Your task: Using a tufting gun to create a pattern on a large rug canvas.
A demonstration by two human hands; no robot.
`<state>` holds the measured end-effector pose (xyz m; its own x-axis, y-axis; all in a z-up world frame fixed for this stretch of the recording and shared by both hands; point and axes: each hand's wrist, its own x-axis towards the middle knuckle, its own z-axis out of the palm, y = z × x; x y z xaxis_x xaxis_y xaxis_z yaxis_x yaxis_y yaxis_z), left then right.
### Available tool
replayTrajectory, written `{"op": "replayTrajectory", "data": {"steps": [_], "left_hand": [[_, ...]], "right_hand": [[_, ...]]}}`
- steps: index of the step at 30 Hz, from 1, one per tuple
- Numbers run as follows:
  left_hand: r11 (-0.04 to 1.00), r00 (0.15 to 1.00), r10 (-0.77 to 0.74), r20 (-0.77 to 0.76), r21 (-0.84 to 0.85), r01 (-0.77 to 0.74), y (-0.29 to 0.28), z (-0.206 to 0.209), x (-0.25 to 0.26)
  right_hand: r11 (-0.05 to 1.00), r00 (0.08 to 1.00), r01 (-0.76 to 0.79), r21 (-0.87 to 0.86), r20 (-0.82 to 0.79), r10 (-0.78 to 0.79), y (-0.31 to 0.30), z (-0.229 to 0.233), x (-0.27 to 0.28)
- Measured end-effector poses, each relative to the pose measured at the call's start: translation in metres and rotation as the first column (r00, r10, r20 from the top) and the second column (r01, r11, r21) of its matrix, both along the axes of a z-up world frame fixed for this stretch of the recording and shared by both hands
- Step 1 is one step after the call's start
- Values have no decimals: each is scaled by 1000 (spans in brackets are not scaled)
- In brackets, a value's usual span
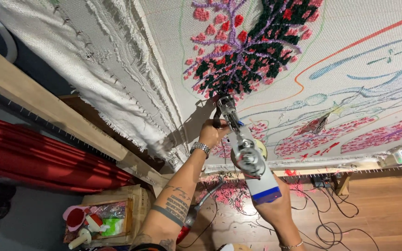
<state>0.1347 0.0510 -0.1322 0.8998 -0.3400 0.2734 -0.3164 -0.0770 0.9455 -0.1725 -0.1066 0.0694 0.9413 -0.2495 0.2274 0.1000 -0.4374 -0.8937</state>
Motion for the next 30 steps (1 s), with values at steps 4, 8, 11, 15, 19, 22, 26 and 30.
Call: {"op": "replayTrajectory", "data": {"steps": [4, 8, 11, 15, 19, 22, 26, 30], "left_hand": [[942, 968, 213, -134, 292, -167, -3, 128, -68], [940, 959, 254, -123, 266, -215, -5, 134, -73], [952, 953, 251, -169, 221, -211, -8, 119, -66], [971, 966, 219, -138, 123, -203, -8, 89, -50], [975, 978, 200, -59, 114, -192, -7, 78, -41], [959, 975, 221, -12, 185, -215, -7, 87, -39], [950, 967, 250, -49, 204, -236, -6, 103, -43], [974, 953, 221, -208, 95, -205, -6, 111, -48]], "right_hand": [[972, 996, 46, 229, 63, -62, -6, -94, -5], [879, 990, 122, 461, -121, -73, -5, -90, -8], [929, 996, 85, 361, -42, -75, 1, -58, -6], [977, 995, 86, 196, 41, -95, 2, -66, -3], [971, 992, 122, 205, 7, -126, 3, -80, -1], [970, 992, 121, 211, 8, -125, 4, -81, 1], [969, 993, 112, 222, 10, -117, 6, -90, 2], [969, 989, 151, 197, -37, -147, 8, -98, 3]]}}
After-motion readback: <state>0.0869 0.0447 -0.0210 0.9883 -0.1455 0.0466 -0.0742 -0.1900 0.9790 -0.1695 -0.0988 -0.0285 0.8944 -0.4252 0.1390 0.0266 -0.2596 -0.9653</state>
